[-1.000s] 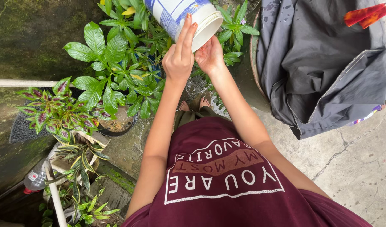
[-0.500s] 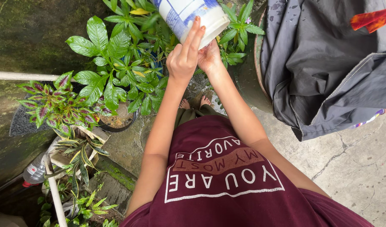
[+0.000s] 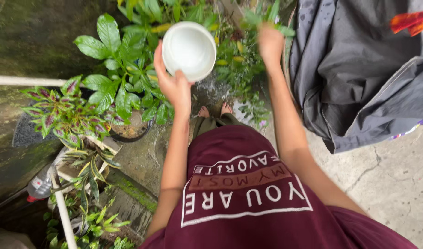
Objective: The person waters plants by repeatedly filling a white bowl with water from a sink and pouring it onto the leaves and soil of various potted plants in a backyard area.
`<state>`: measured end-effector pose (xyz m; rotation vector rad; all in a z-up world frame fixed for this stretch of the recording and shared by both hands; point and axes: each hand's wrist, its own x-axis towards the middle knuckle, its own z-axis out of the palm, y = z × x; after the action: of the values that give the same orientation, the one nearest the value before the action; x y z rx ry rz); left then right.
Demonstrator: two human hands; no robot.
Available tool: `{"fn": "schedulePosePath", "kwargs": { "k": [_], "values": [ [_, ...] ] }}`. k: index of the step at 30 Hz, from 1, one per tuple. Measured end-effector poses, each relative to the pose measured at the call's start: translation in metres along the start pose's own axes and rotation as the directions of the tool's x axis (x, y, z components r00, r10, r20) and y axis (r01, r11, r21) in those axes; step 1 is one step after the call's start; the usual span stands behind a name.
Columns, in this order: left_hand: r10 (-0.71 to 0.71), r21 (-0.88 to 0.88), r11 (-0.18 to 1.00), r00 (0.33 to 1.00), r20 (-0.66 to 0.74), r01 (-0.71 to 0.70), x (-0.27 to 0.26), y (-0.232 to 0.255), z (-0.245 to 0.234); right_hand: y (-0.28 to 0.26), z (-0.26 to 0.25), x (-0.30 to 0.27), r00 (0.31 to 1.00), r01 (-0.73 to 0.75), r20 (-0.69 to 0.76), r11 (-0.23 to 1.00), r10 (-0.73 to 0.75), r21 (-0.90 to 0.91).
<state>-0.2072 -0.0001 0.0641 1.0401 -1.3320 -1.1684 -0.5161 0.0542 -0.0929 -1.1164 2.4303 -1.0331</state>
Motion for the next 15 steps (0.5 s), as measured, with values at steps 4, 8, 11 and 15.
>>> {"fn": "schedulePosePath", "kwargs": {
  "k": [4, 8, 11, 15],
  "values": [
    [-0.216, -0.084, 0.973, 0.976, -0.033, 0.213, -0.020, 0.008, -0.016, -0.028, -0.017, -0.028, 0.971, -0.003, 0.237, 0.988, 0.039, -0.151],
    [-0.208, -0.090, 0.975, 0.977, -0.040, 0.204, -0.022, 0.011, -0.019, -0.059, -0.046, -0.039, 0.971, -0.235, 0.038, 0.918, 0.236, 0.318],
    [-0.214, -0.039, 0.977, 0.974, -0.077, 0.212, -0.035, 0.006, -0.028, -0.072, -0.045, -0.064, 0.878, -0.465, 0.401, 0.668, 0.262, 0.581],
    [0.132, 0.143, 0.982, 0.990, -0.054, -0.124, -0.039, 0.002, -0.031, -0.101, -0.014, -0.090, 0.748, -0.608, 0.621, 0.615, 0.233, 0.502]
  ]
}}
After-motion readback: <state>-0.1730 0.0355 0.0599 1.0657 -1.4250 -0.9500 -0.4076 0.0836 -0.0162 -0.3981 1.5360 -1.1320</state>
